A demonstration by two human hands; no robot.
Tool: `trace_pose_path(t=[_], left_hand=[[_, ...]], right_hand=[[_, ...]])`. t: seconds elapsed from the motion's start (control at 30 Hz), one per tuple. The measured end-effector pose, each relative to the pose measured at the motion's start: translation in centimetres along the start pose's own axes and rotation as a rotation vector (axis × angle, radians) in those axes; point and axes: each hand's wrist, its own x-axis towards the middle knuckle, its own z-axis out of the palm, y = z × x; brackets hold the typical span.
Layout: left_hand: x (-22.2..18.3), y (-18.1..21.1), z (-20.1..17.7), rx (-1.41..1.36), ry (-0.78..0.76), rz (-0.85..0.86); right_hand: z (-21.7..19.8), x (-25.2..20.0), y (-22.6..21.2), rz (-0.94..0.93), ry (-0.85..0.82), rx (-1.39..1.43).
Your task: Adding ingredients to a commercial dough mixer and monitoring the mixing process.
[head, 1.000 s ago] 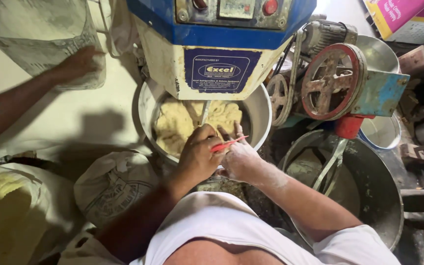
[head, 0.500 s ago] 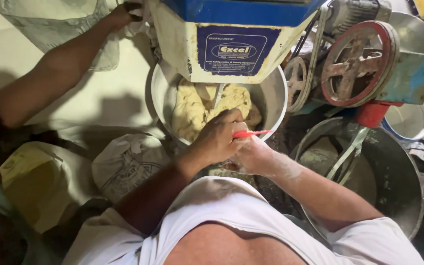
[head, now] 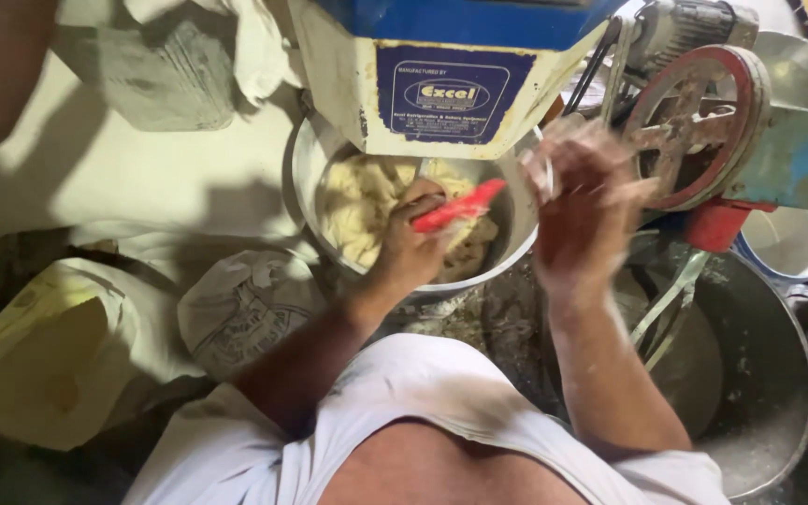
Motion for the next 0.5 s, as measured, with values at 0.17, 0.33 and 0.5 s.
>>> trace_pose_path(t=[0.17,0.33,0.5], left_hand=[[3.7,10.2,-0.6,-0.048,-0.155,0.327],[4.2,13.2,-1.9,0.323,-0.246,0.686],[3.2,12.8,-1.3,0.328,-0.278,0.668]], right_hand=[[0.9,2.4,-4.9,0.085,0.029,0.597],[2.2,0.7,-8.0,0.254,0.082,0.847],[-1.6,-1.5,-7.7,0.353,-0.167,0.977]])
